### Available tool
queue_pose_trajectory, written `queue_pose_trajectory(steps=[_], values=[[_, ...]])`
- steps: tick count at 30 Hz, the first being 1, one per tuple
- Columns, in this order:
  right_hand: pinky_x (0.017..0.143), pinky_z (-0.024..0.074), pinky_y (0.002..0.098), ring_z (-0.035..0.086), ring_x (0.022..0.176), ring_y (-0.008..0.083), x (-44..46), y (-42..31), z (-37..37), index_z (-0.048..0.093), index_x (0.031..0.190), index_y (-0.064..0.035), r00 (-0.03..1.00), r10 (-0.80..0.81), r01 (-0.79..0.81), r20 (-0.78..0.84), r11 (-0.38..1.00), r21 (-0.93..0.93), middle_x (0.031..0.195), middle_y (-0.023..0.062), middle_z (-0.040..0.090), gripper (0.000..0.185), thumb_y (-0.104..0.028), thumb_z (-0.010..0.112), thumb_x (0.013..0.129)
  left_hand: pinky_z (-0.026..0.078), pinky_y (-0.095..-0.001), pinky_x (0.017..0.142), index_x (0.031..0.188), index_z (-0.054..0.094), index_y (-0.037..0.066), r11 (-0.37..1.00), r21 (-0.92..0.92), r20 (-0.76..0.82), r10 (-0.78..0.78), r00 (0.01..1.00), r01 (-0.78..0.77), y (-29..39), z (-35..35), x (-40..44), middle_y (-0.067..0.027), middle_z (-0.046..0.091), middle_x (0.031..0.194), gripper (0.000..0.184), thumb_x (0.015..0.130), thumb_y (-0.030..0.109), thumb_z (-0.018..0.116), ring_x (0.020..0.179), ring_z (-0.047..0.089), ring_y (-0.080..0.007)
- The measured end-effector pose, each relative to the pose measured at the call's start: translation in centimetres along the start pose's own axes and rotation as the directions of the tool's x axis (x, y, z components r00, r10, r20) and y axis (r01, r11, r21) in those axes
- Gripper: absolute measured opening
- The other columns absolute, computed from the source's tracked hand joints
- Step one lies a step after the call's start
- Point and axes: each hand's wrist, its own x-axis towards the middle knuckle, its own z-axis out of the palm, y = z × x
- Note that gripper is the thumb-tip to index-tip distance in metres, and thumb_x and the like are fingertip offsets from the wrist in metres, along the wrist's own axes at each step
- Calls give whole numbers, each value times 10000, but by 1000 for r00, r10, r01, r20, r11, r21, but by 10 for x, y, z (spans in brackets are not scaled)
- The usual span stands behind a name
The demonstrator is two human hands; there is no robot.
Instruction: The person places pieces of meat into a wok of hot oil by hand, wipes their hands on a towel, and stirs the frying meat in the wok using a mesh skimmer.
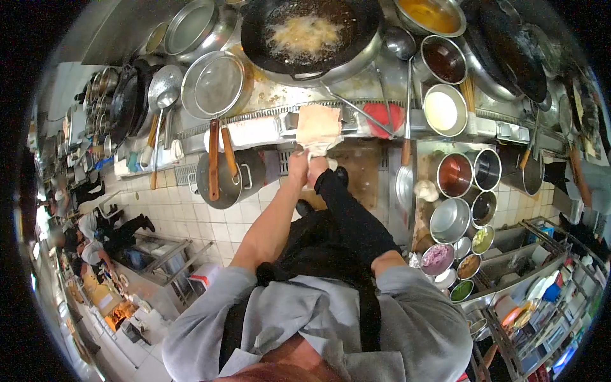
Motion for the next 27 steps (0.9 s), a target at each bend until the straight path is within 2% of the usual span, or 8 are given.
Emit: queue_pose_trajectory(steps=[3,5,10,12,15,18,22,27], values=[[816,514,393,649,963,259,-25,-39,7,625,1189,-51,958,16,196,286,691,-696,1051,115,686,271,-155,525,959,533,-434,831,1153,630,-84,875,-439,204,-125,971,205,-57,-22,56,-276,689,1114,367,992,224,513,975,687,-367],[885,510,429,648,1018,336,-83,-114,40,595,1252,-41,896,13,444,444,-53,-894,1122,162,686,335,-136,489,949,531,-438,863,1176,620,-90,967,238,277,23,961,-91,-48,-49,66,-288,680,1146,403,995,249,498,1033,674,-412],[1169,319,430,392,1412,366,-18,-121,36,414,1488,-38,716,-520,294,466,-381,-877,1532,204,410,546,-186,482,967,525,-406,897,1256,606,-32,572,678,306,352,885,-462,66,-89,-34,-170,703,1104,502,1040,411,511,1013,666,-298],[1236,190,447,229,1518,333,-14,-121,29,396,1503,-34,655,-505,333,562,-474,-815,1629,172,266,581,-248,515,976,520,-429,927,1135,638,3,983,-64,340,183,923,-171,149,-90,-105,-169,673,1106,496,1060,462,465,1042,647,-298],[1264,129,405,155,1548,313,-22,-151,36,295,1556,-7,798,-242,368,552,-531,-764,1664,180,180,608,-265,445,1026,471,-345,799,961,601,48,722,-653,623,342,703,229,192,-104,-137,-115,573,989,603,1052,590,355,917,547,-224],[1130,390,430,508,1337,288,-53,-175,42,568,1352,-30,590,-500,598,634,-257,-759,1483,195,484,406,-260,481,1030,373,-294,687,867,537,66,524,-758,634,452,628,388,209,-107,-142,-58,434,854,590,1059,585,333,789,405,-179],[694,535,288,650,792,150,-92,-167,57,641,1097,-16,923,-250,340,293,885,-318,923,51,671,266,-256,543,1036,344,-287,663,822,487,74,445,-773,634,520,573,451,223,-115,-138,-37,368,812,590,1060,586,317,755,356,-169],[639,504,286,624,716,152,-115,-122,85,643,989,-28,916,48,-102,398,988,114,853,52,650,247,-265,577,1013,343,-286,651,830,477,58,439,-784,621,540,569,439,234,-138,-126,-37,365,799,601,1055,596,335,737,344,-161]])
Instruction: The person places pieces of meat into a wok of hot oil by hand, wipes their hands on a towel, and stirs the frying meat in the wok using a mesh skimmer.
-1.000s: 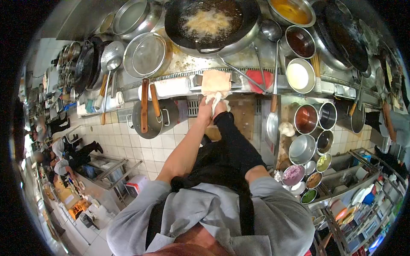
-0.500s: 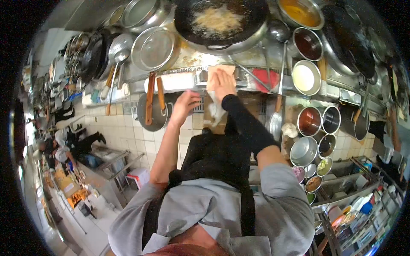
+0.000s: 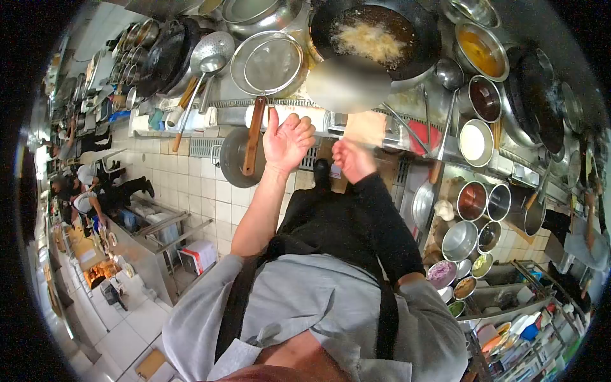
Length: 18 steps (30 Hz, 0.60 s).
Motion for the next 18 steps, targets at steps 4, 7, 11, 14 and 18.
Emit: queue_pose_trajectory(steps=[4,7,11,14,18], values=[[661,514,310,637,722,143,63,86,-3,662,983,-54,972,87,-204,-217,770,-605,852,44,668,338,-383,588,1006,344,-290,657,825,485,64,1000,-5,21,-27,999,27,33,-6,-7,-45,384,806,620,1044,623,330,751,357,-170],[817,541,361,660,904,155,102,130,27,654,1069,-75,955,142,-271,-260,776,-570,991,43,685,415,-474,555,1014,347,-287,654,849,507,57,999,32,14,-32,999,31,59,-11,-14,-61,410,820,636,1033,643,340,758,367,-173],[863,525,370,655,960,201,122,133,66,574,1204,-50,938,324,-292,127,932,-217,1055,59,650,516,-529,541,1015,366,-275,647,921,560,31,996,91,-20,0,1000,2,96,-16,-23,-93,457,875,627,1037,617,372,757,393,-172],[651,508,323,621,719,176,121,122,89,567,1085,-47,956,293,-293,-36,933,-209,910,83,631,401,-444,533,1041,400,-265,652,997,619,42,990,132,-56,59,997,-51,130,-40,-33,-121,547,965,572,1045,572,409,784,467,-165],[410,307,242,416,502,70,101,83,103,557,971,-74,980,78,-142,-182,918,-371,693,3,523,238,-305,585,1023,454,-252,599,947,597,65,592,805,-345,517,784,-36,166,-69,-59,-15,616,826,168,992,217,653,702,550,-98]])
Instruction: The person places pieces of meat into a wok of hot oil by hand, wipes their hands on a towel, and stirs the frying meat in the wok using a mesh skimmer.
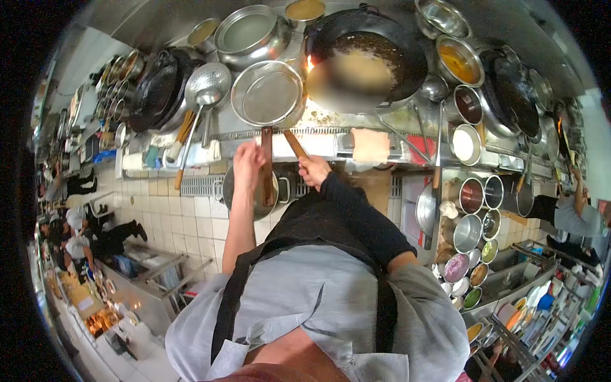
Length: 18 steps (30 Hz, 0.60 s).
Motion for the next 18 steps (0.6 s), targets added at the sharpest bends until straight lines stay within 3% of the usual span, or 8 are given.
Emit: queue_pose_trajectory(steps=[3,7,9,11,12,13,17,18], values=[[387,292,230,406,476,56,-58,-44,-6,534,916,-89,958,-251,210,-139,944,-254,669,-17,514,186,-237,600,1008,510,-316,714,945,593,-4,745,661,-188,278,942,-88,-57,-78,19,-70,614,838,326,897,277,751,756,572,-149],[472,417,215,509,577,52,-123,-72,-52,581,1108,-64,800,-576,502,-169,797,-336,787,-8,587,160,-205,574,1033,475,-269,597,1039,592,9,814,421,-115,-389,914,399,-55,-90,-3,-39,623,789,335,963,318,699,648,556,-130],[585,491,263,590,663,110,-130,-100,-103,506,1367,-13,619,-780,542,-95,512,-666,885,38,643,425,-240,593,1018,505,-274,610,1097,573,1,896,243,-55,-370,928,372,-52,-55,-23,-72,662,830,291,1005,271,631,664,594,-144],[765,537,359,680,799,267,-133,-137,-152,480,1418,27,306,-951,219,33,36,-975,966,158,703,508,-278,563,1020,530,-288,624,1177,537,-3,914,175,-5,-372,928,367,-60,-42,-34,-102,684,874,267,1030,217,574,689,623,-156],[857,531,385,694,982,369,-153,-166,-152,518,1362,40,505,-814,10,-287,338,-941,1087,273,687,441,-226,557,1013,540,-298,633,1228,509,-3,910,195,20,-376,926,365,-64,-43,-33,-114,688,897,274,1035,186,550,706,632,-160],[868,531,490,660,1006,462,-155,-178,-172,534,1360,-43,318,-945,120,-72,116,-986,1079,299,679,404,-218,535,996,551,-309,641,1279,481,-3,908,214,44,-377,925,360,-65,-43,-32,-127,691,919,291,1039,155,527,723,642,-165],[802,531,519,658,922,492,-177,-205,-233,567,1316,-53,349,-924,-71,-158,141,-987,1043,299,681,383,-186,559,957,557,-303,659,1234,518,-6,905,194,6,-388,922,380,-63,-30,-40,-140,707,954,222,1058,120,469,727,650,-158],[628,545,487,681,712,420,-163,-200,-272,597,1253,-46,308,-951,-23,-4,-3,-1000,915,232,707,340,-198,587,949,559,-304,660,1241,514,-8,903,188,-2,-393,920,386,-61,-26,-44,-140,707,953,226,1059,115,461,731,651,-159]])
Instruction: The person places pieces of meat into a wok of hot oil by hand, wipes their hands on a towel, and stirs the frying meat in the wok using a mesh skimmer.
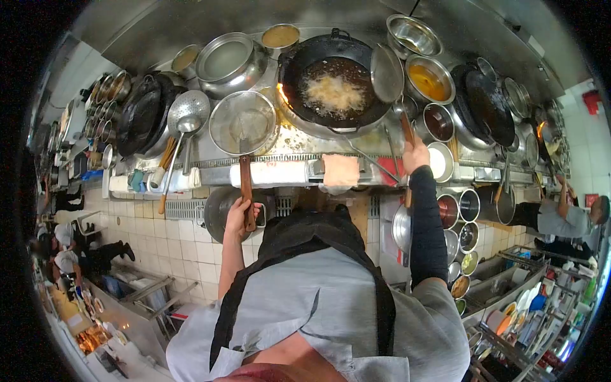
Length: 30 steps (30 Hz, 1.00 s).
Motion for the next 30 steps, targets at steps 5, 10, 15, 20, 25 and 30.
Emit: queue_pose_trajectory(steps=[5,10,15,20,25,30], values=[[350,294,229,433,504,62,29,-9,8,575,1099,-84,490,369,-865,790,315,390,712,15,522,176,-203,613,974,563,-317,679,1308,484,-12,998,-57,-6,-21,1000,20,-2,15,-17,-160,690,965,293,1060,142,462,761,664,-201],[344,215,192,349,477,31,47,16,36,502,1135,-96,386,111,-922,916,13,387,726,10,505,139,-162,552,1023,572,-350,729,1278,541,8,983,-181,-46,-47,998,37,-15,25,-29,-136,683,1043,332,1086,250,421,854,681,-228],[361,215,185,369,481,29,42,41,29,545,1231,-100,483,5,-858,876,203,472,726,-15,504,233,-190,564,1018,570,-375,776,1315,528,0,944,-331,-253,-107,962,19,-106,-33,-28,-147,652,1145,436,1081,355,429,945,677,-273],[403,254,199,394,494,43,25,25,11,545,1391,-138,546,157,-817,823,318,481,750,-19,535,416,-226,605,989,587,-403,789,1487,320,-33,946,-249,-508,-311,803,209,-195,-48,-81,-237,529,1332,579,1049,304,492,926,676,-335],[429,358,240,454,521,62,18,19,30,605,1353,-97,736,197,-629,648,555,545,769,0,573,399,-250,616,984,577,-358,529,1091,674,5,1,989,-144,-189,971,147,-294,-85,-118,-86,692,756,242,942,196,658,670,717,-244],[980,478,403,639,1119,398,16,-18,17,593,1332,-35,929,88,-246,359,873,422,1151,249,687,421,-195,598,943,595,-423,620,1155,653,-6,-184,949,230,-162,960,-258,-362,-139,-81,-124,710,848,281,946,179,622,827,728,-324]])
